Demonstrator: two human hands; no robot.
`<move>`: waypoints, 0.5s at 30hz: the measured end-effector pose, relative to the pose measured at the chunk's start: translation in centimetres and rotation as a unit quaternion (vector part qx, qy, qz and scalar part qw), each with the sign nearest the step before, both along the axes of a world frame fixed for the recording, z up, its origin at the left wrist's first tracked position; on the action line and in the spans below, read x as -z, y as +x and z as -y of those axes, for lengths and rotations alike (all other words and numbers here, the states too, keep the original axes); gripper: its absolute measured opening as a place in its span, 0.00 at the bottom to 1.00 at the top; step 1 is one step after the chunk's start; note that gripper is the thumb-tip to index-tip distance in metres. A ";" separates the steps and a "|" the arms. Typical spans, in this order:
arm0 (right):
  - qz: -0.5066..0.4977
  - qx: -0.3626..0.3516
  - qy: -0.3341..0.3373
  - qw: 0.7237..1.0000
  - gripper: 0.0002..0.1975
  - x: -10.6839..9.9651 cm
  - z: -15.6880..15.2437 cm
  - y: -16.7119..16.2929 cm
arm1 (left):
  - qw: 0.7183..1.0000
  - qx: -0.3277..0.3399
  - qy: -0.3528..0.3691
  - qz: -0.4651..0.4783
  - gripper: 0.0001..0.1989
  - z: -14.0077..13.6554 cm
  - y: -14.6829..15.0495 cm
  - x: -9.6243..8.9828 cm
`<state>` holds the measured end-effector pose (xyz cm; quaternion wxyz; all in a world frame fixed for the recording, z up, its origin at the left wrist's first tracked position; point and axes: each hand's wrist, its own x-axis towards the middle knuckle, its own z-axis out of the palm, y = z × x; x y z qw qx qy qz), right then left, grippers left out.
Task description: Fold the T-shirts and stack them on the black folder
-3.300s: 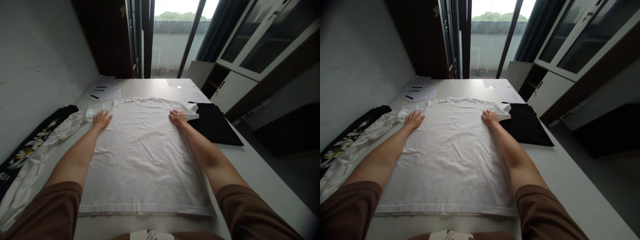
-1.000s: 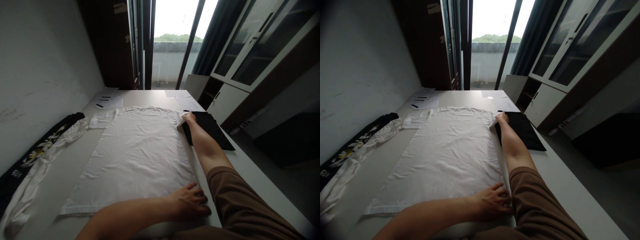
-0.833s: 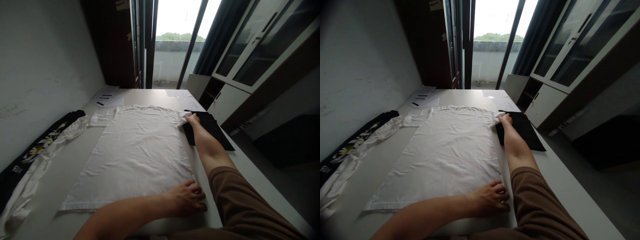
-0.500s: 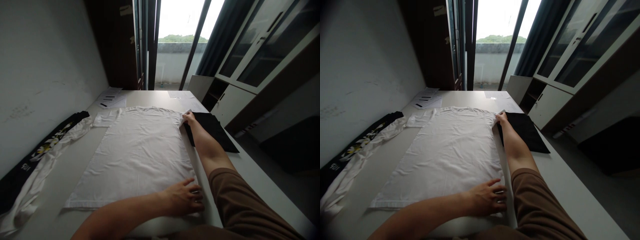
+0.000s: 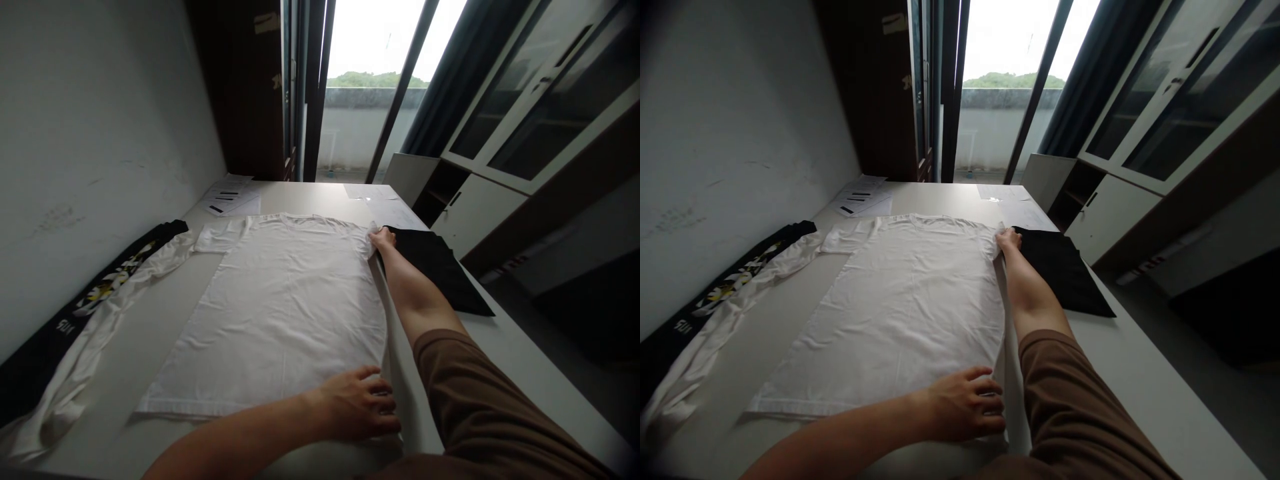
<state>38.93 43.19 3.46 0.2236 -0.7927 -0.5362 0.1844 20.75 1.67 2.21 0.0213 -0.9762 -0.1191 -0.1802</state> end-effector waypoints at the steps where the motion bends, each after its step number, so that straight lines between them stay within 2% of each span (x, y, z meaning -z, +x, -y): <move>1: 0.018 0.013 -0.008 1.000 0.32 0.0 -0.1 -0.2 | 1.000 0.000 -0.005 0.002 0.10 0.1 0.0 0.2; 4: 0.051 0.010 -0.044 0.998 0.42 0.3 -0.6 -1.1 | 1.000 0.002 -0.016 0.005 0.11 0.1 0.2 1.0; 7: 0.051 -0.030 -0.077 0.995 0.41 0.7 -1.2 -1.8 | 1.000 0.005 -0.022 0.010 0.11 0.0 0.4 1.7; 9: 0.058 -0.046 -0.085 0.994 0.37 0.9 -1.6 -1.9 | 1.000 0.004 -0.025 0.014 0.10 0.0 0.4 1.9; 12: 0.094 -0.038 -0.031 0.994 0.29 1.2 -2.0 -1.5 | 1.000 0.003 -0.030 0.010 0.10 -0.2 0.2 1.8; 15: 0.092 -0.040 0.053 0.994 0.27 1.0 -2.5 -0.9 | 0.999 -0.004 -0.032 0.005 0.10 -0.3 0.1 1.7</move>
